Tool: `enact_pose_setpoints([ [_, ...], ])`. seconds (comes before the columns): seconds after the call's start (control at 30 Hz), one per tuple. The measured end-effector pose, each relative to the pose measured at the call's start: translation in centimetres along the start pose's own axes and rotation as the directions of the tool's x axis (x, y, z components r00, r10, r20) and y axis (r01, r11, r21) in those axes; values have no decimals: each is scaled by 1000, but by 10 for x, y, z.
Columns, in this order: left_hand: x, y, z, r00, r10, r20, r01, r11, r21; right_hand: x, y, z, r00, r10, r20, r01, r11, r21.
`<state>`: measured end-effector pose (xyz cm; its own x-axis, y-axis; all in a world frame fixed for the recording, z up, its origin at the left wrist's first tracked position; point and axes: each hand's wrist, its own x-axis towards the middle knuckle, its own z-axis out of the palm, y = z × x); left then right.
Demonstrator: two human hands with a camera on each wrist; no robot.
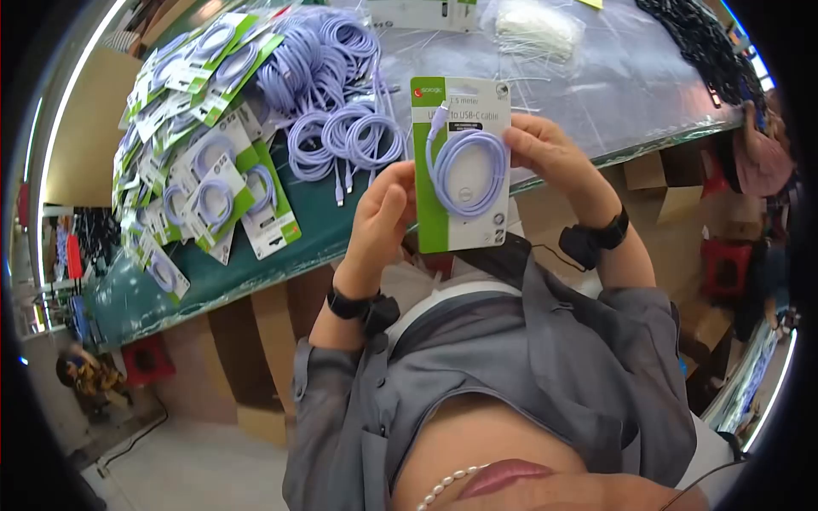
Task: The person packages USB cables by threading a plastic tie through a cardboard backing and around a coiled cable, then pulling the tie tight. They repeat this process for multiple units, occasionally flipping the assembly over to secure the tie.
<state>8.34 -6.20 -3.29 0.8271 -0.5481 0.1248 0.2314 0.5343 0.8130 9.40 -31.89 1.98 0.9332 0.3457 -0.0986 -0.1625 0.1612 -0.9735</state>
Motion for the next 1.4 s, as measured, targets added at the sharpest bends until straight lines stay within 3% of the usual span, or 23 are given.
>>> enact_pose_setpoints([
  [0.1, 5, -2, 7, 998, -49, -45, 46, 997, -59, 7, 6, -5, 1000, 19, 21, -17, 995, -97],
  [0.17, 7, 0, 18, 978, -69, -199, 75, 997, 24, 13, 5, -9, 997, 43, 67, -30, 983, -180],
  [0.23, 9, -1, 15, 973, -115, -202, 117, 993, -3, 20, 1, -2, 995, -56, 88, 91, 873, -480],
  [0.3, 13, -1, 17, 970, -167, -177, 162, 986, -46, 27, -1, 7, 997, -12, 83, 55, 841, -539],
  [0.33, 15, -3, 16, 966, -161, -203, 148, 986, -77, 31, 0, 15, 926, -377, 10, 262, 624, -736],
  [0.37, 16, -8, 14, 965, -162, -208, 149, 986, -81, 33, -1, 19, 718, -695, 41, 346, 305, -887],
  [0.4, 18, -14, 12, 959, -104, -264, 65, 986, -155, 32, -6, 19, 654, -754, 71, 300, 172, -938],
  [0.43, 20, -18, 11, 945, -44, -323, -30, 975, -221, 29, -7, 23, 651, -755, 82, 310, 165, -936],
  [0.5, 22, -24, 11, 923, -19, -384, -75, 971, -228, 14, -2, 36, 726, -677, 120, 337, 198, -920],
  [0.53, 22, -27, 13, 926, 7, -377, -100, 969, -228, 7, 0, 47, 772, -611, 175, 311, 122, -943],
  [0.63, 21, -32, 20, 938, 5, -345, -112, 951, -290, 7, 23, 57, 757, -625, 193, 276, 37, -960],
  [0.7, 21, -35, 22, 942, -18, -336, -116, 920, -375, 7, 28, 54, 761, -621, 186, 270, 44, -962],
  [0.9, 14, -33, 15, 945, -60, -321, -21, 969, -245, 2, 26, 42, 779, -558, 288, 352, 8, -936],
  [1.0, 15, -30, 16, 944, -52, -326, -47, 957, -288, 4, 23, 40, 762, -588, 271, 380, 67, -923],
  [1.07, 14, -30, 17, 943, -43, -331, -59, 954, -292, 6, 17, 47, 744, -663, 79, 325, 256, -910],
  [1.1, 14, -31, 17, 940, -37, -338, -68, 953, -294, 7, 17, 44, 745, -663, 80, 326, 256, -910],
  [1.2, 13, -37, 18, 947, -20, -321, -102, 927, -360, 7, 19, 40, 794, -584, 170, 323, 167, -931],
  [1.4, 13, -40, 24, 927, -15, -374, -129, 925, -358, 2, 29, 49, 747, -632, 208, 342, 97, -935],
])
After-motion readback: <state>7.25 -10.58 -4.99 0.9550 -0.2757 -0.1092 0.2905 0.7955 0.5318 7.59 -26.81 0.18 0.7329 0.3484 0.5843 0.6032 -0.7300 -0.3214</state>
